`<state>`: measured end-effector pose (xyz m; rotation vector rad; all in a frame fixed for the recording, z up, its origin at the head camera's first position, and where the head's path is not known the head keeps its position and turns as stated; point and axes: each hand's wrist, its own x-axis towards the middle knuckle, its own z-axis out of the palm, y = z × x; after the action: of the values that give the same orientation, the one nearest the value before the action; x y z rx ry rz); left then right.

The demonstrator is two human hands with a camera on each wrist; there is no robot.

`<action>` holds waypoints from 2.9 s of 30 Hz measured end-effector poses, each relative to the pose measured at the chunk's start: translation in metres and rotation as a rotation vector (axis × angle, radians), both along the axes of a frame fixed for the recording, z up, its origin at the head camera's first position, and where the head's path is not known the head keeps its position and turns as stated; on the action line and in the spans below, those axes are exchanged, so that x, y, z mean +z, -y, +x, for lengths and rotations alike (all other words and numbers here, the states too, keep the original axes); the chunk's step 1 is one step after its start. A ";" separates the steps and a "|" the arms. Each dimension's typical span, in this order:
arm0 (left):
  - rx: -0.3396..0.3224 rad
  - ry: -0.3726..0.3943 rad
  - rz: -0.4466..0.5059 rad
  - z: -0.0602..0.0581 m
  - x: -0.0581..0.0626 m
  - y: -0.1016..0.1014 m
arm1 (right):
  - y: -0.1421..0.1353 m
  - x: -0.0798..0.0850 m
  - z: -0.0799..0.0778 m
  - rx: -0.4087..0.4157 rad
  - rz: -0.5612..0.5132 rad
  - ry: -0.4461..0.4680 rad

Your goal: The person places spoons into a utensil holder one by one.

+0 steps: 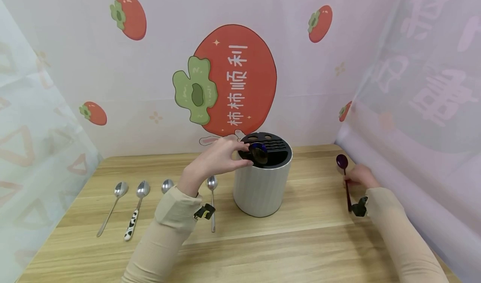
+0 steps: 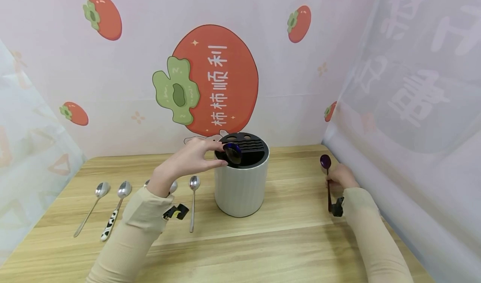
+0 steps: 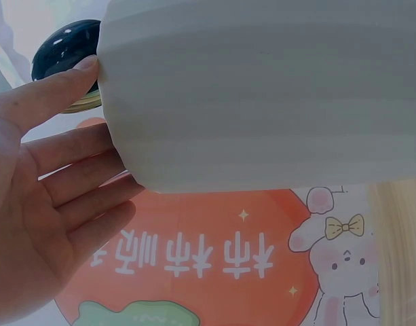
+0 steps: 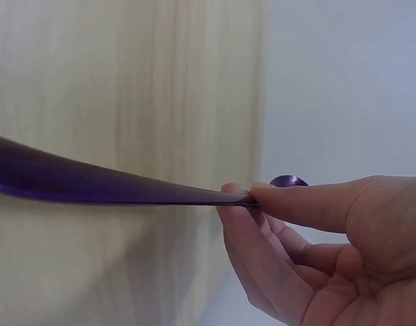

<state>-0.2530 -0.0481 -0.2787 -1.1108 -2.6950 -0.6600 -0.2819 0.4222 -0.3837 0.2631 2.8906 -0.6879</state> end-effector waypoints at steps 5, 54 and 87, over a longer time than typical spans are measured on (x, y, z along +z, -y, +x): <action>-0.001 0.004 0.004 0.000 -0.001 0.000 | 0.001 0.008 0.002 -0.037 -0.120 0.007; 0.001 -0.009 0.001 -0.001 -0.001 0.000 | 0.065 0.080 0.026 0.111 -0.211 -0.289; 0.007 0.005 -0.009 0.000 0.001 0.000 | 0.114 0.110 0.048 0.156 -0.169 -0.459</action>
<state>-0.2529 -0.0479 -0.2782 -1.1022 -2.7078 -0.6507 -0.2337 0.3087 -0.2739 -0.1637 3.1967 -1.0776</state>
